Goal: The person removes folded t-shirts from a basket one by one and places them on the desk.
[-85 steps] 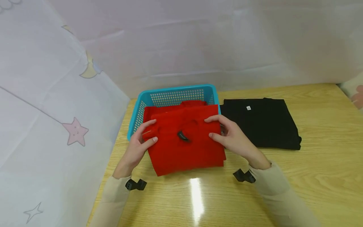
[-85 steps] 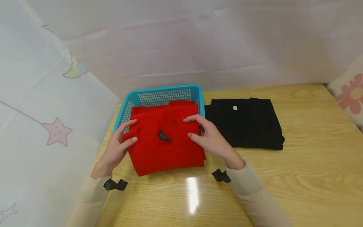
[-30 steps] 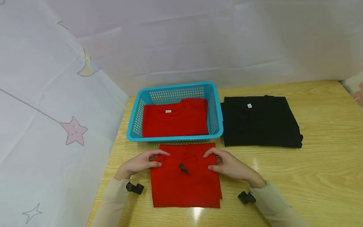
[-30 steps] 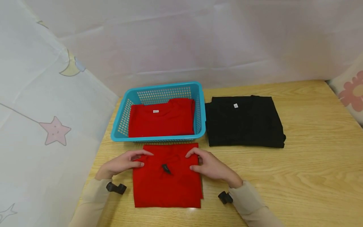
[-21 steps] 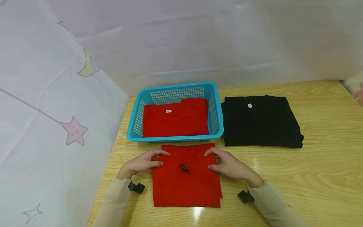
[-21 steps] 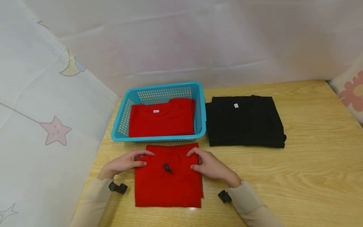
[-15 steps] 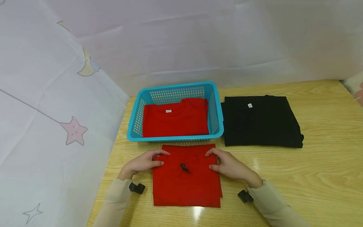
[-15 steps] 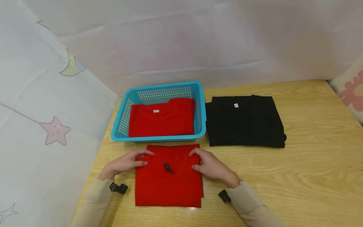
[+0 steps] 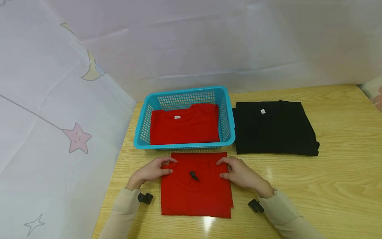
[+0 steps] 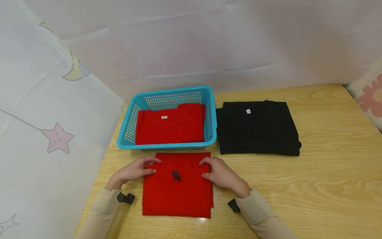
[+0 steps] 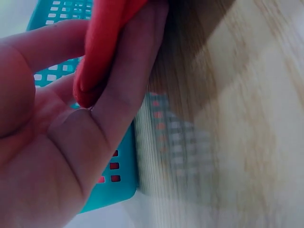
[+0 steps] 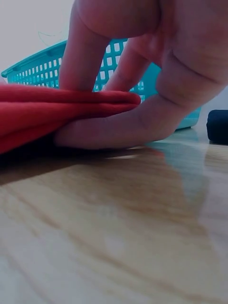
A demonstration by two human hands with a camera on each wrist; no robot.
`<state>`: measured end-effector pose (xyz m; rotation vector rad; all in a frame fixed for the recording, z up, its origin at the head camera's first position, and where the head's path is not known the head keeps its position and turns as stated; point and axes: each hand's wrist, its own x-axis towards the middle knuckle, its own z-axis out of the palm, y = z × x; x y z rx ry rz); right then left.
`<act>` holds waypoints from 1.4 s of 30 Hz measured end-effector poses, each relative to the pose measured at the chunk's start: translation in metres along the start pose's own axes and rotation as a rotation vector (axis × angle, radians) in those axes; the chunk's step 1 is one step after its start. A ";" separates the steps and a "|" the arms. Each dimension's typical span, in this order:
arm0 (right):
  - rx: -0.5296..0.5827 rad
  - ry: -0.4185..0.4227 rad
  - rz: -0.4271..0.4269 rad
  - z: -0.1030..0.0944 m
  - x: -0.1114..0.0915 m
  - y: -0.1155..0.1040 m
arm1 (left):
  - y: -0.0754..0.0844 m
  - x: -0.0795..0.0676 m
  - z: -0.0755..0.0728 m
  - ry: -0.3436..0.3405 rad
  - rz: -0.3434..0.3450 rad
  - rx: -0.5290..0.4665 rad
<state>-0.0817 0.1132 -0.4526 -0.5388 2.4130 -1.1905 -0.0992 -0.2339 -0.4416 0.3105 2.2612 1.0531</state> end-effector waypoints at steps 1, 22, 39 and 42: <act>-0.002 0.002 0.001 0.000 0.000 -0.001 | 0.000 0.000 0.000 0.002 -0.003 0.001; -0.059 -0.001 0.007 -0.002 -0.003 -0.005 | 0.008 -0.001 0.000 0.026 0.008 0.102; -0.146 -0.059 -0.150 -0.096 -0.016 -0.048 | 0.041 -0.063 -0.070 -0.027 0.179 -0.008; -0.126 0.026 -0.175 -0.104 -0.009 -0.058 | 0.053 -0.059 -0.079 0.110 0.188 -0.059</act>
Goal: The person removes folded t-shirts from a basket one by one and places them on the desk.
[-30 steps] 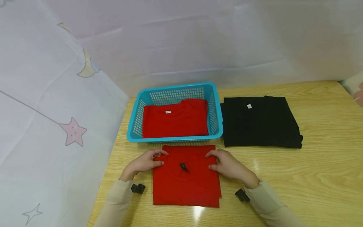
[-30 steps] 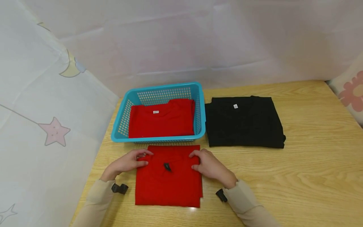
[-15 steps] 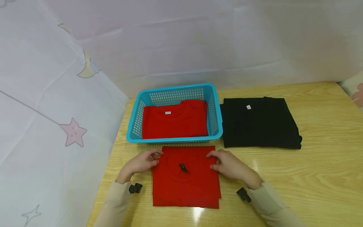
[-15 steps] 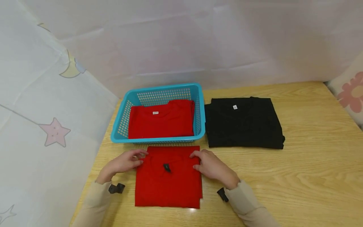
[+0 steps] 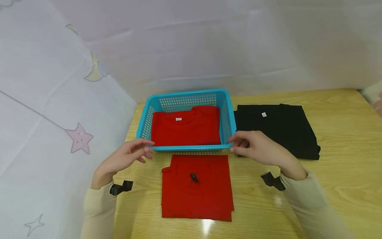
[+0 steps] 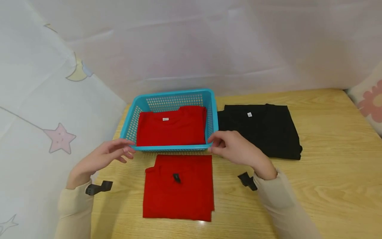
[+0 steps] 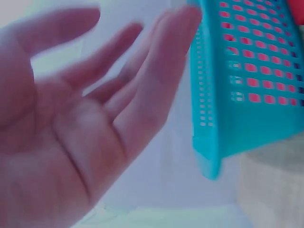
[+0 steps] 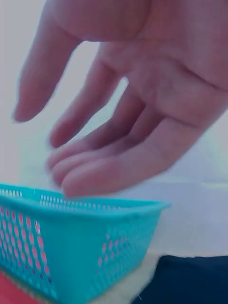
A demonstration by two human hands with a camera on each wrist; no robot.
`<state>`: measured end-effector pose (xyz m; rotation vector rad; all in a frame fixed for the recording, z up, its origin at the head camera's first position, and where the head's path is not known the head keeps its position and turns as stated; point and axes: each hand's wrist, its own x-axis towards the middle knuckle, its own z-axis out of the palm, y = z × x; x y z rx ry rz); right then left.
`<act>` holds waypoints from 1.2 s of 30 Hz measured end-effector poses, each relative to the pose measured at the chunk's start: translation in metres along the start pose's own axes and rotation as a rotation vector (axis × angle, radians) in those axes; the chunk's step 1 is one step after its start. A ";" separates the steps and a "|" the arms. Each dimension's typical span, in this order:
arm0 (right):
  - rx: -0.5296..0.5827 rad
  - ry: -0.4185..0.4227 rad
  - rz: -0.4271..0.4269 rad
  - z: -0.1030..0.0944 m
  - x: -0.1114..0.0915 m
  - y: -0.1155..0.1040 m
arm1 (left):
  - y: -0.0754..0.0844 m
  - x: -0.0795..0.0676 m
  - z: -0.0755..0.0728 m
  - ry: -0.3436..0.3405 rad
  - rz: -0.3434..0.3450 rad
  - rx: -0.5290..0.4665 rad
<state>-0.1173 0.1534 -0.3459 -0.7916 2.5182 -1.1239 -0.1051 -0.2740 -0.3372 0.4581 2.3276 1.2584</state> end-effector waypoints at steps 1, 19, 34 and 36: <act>0.002 0.033 -0.008 -0.001 0.004 -0.002 | 0.003 0.004 -0.002 0.051 -0.012 -0.004; 0.085 -0.040 0.190 0.047 0.104 0.009 | -0.015 0.107 0.020 0.342 -0.402 0.385; -0.153 -0.080 0.388 0.058 0.130 0.020 | -0.015 0.124 0.021 0.213 -0.539 0.404; -0.125 -0.099 0.415 0.057 0.133 0.023 | -0.016 0.125 0.021 0.209 -0.550 0.397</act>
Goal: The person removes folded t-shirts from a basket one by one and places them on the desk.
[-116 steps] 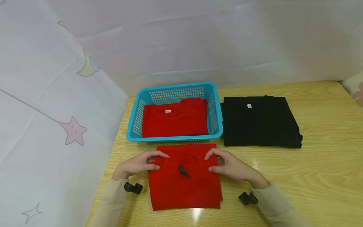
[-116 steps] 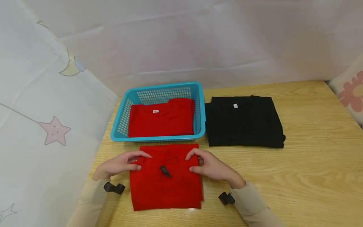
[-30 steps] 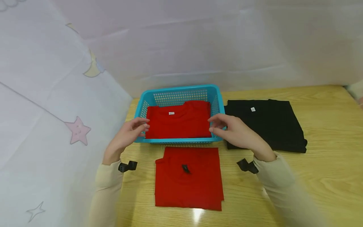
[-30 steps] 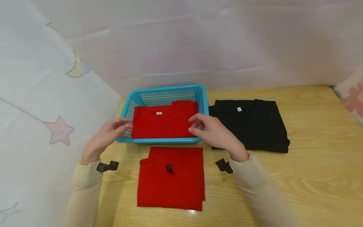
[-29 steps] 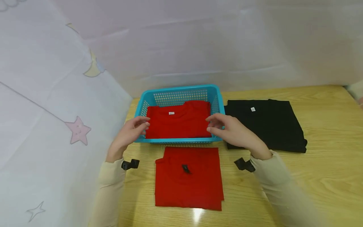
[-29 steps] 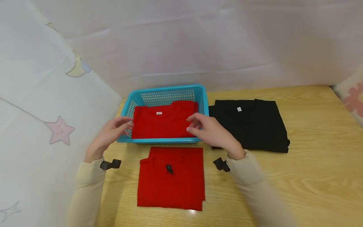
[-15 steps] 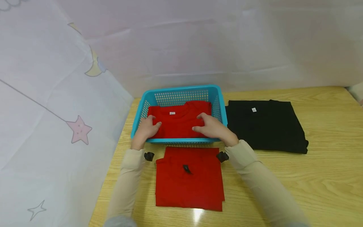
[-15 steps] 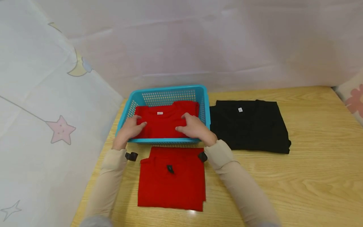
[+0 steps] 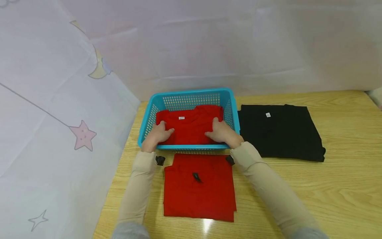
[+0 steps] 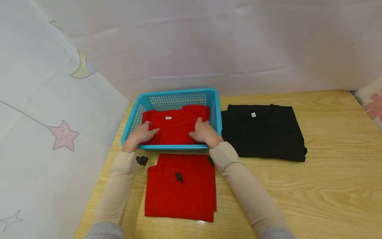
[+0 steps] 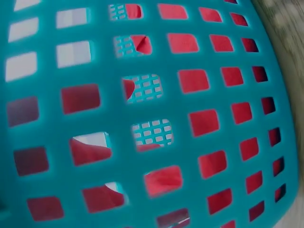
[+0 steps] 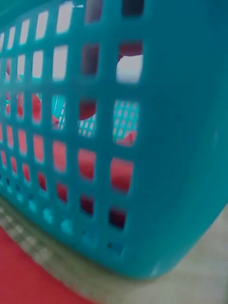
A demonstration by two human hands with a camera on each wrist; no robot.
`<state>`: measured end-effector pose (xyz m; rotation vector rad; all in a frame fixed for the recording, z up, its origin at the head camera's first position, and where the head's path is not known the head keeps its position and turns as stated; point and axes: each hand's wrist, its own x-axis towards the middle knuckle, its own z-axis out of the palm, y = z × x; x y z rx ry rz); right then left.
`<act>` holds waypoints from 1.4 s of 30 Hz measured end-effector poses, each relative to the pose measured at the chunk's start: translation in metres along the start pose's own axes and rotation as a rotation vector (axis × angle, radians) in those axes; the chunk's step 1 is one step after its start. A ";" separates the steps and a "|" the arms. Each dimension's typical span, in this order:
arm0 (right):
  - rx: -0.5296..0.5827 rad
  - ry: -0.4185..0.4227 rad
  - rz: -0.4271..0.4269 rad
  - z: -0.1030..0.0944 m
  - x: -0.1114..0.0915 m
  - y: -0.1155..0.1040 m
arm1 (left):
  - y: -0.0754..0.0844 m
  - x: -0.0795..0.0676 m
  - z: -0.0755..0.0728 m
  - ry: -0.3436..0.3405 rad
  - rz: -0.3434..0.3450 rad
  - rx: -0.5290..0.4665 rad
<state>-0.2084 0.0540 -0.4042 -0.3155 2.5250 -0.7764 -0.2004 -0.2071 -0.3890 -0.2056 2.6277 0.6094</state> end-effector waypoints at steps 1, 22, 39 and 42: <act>0.019 -0.015 0.015 0.000 0.001 0.001 | 0.000 0.001 0.000 -0.003 -0.004 0.000; 0.326 0.001 -0.037 -0.004 0.009 0.010 | -0.005 0.008 -0.005 -0.055 0.040 -0.106; 0.288 0.225 -0.168 -0.004 0.000 0.008 | 0.000 0.010 0.008 -0.082 0.029 0.168; 0.260 0.233 -0.181 -0.003 0.001 0.009 | 0.001 0.010 0.007 -0.079 0.029 0.141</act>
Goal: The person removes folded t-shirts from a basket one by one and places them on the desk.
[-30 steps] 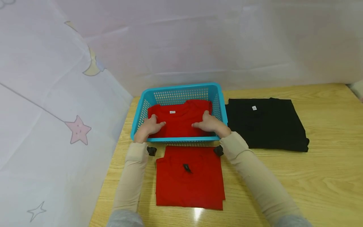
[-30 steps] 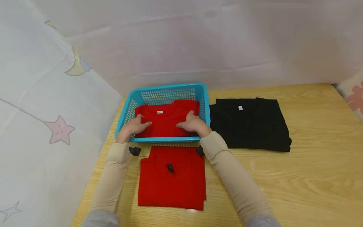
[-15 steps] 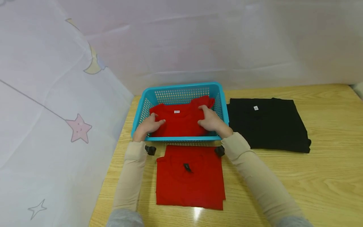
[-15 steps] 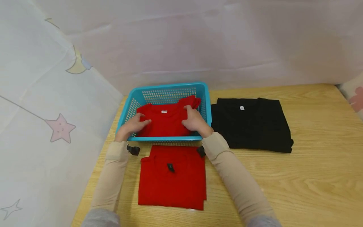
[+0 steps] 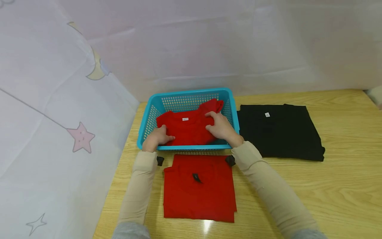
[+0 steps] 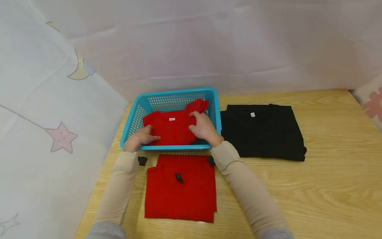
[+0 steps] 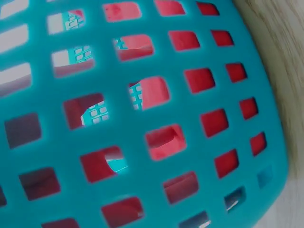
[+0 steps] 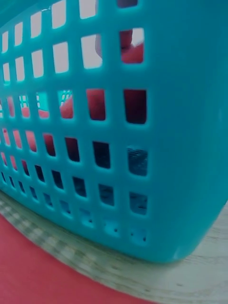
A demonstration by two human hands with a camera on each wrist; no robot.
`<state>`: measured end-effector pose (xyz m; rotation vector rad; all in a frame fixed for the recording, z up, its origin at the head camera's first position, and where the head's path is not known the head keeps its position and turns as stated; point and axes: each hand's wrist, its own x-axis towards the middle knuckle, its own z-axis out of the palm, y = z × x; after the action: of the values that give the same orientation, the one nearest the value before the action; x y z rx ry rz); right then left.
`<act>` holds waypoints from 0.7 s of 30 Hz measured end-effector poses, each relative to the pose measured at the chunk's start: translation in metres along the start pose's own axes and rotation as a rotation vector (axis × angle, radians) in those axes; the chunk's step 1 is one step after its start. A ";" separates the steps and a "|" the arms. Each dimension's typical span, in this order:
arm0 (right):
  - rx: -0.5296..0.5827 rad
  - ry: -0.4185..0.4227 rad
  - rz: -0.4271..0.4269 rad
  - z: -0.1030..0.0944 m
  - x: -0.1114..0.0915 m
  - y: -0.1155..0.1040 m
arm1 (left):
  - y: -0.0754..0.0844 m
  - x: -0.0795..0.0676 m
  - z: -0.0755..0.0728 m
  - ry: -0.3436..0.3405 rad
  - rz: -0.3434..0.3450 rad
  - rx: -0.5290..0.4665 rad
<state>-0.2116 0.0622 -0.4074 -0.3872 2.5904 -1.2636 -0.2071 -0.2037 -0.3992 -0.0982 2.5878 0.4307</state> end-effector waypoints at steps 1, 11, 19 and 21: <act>-0.008 -0.004 -0.005 0.000 0.000 0.000 | -0.001 0.000 0.000 0.000 0.002 -0.011; -0.062 -0.073 -0.037 0.002 0.000 0.003 | -0.005 0.002 -0.001 -0.027 0.019 -0.192; -0.075 -0.085 -0.031 0.002 0.000 0.001 | -0.007 0.007 -0.001 0.001 0.066 -0.251; -0.073 -0.085 -0.035 0.002 0.000 0.001 | -0.007 0.007 -0.001 0.002 0.072 -0.262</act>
<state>-0.2110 0.0616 -0.4089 -0.4915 2.5735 -1.1404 -0.2128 -0.2108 -0.4034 -0.0955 2.5297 0.7951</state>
